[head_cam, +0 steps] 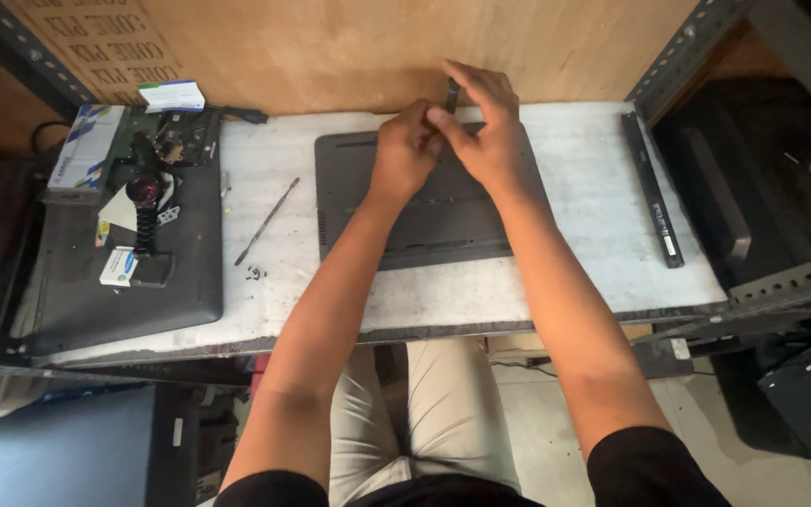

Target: The person uses a screwdriver to remove screws from the bottom cover of a laptop. They place the removed screws on the table and continue unscrewing until the cover is detached.

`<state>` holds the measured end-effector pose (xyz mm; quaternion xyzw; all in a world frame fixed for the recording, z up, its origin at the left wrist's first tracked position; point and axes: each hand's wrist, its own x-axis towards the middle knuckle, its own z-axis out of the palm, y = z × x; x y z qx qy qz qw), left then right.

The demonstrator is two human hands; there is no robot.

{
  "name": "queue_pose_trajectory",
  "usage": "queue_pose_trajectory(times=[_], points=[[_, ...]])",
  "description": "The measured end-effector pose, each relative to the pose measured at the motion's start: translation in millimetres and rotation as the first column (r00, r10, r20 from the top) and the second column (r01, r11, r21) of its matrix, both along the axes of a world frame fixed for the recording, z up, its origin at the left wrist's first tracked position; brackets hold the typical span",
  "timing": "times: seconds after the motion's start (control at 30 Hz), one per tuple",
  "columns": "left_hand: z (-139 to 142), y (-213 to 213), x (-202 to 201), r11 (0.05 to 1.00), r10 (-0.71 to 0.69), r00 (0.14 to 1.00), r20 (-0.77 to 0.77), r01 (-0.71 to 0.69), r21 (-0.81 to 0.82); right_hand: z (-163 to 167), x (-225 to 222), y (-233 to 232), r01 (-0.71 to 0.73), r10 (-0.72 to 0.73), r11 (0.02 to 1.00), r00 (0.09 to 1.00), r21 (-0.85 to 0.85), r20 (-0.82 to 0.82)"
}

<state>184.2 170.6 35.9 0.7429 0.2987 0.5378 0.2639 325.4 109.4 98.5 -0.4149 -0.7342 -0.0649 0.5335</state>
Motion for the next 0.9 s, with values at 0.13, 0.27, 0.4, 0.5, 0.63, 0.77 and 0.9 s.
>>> queue_pose_trajectory(times=[0.13, 0.27, 0.4, 0.5, 0.63, 0.77, 0.9], points=[[-5.0, 4.6, 2.0, 0.996, -0.056, 0.992, 0.116, 0.063, -0.057, -0.9, -2.7, 1.9, 0.123, -0.129, 0.982, 0.991, -0.146, -0.029], [-5.4, 5.4, 2.0, 0.993, -0.108, 0.988, 0.111, 0.103, 0.051, -2.2, -1.4, 0.6, -0.039, 0.032, 0.986, 0.998, -0.165, -0.046], [-1.6, 2.2, 1.6, 0.994, 0.015, 0.999, 0.041, -0.011, -0.11, -2.2, -4.8, -0.8, 0.052, -0.047, 0.989, 0.998, -0.135, 0.039], [1.4, 1.8, 3.3, 0.978, -0.197, 0.963, 0.185, 0.206, -0.029, -1.3, -4.8, -1.2, 0.092, -0.09, 0.988, 0.996, -0.121, 0.022], [1.5, 1.3, 3.3, 0.987, 0.083, 0.996, -0.026, -0.086, -0.138, -0.1, -2.7, -0.8, 0.028, -0.032, 0.999, 0.995, 0.038, 0.09], [3.7, 1.7, 2.1, 0.996, -0.035, 0.999, 0.038, 0.038, -0.081, 1.3, -4.1, -1.6, 0.038, -0.043, 0.991, 0.998, -0.131, -0.037], [8.4, 3.3, 3.7, 0.995, -0.037, 0.995, 0.087, 0.045, -0.092, 4.6, -3.2, -3.1, -0.004, -0.04, 0.952, 0.99, -0.307, -0.136]])
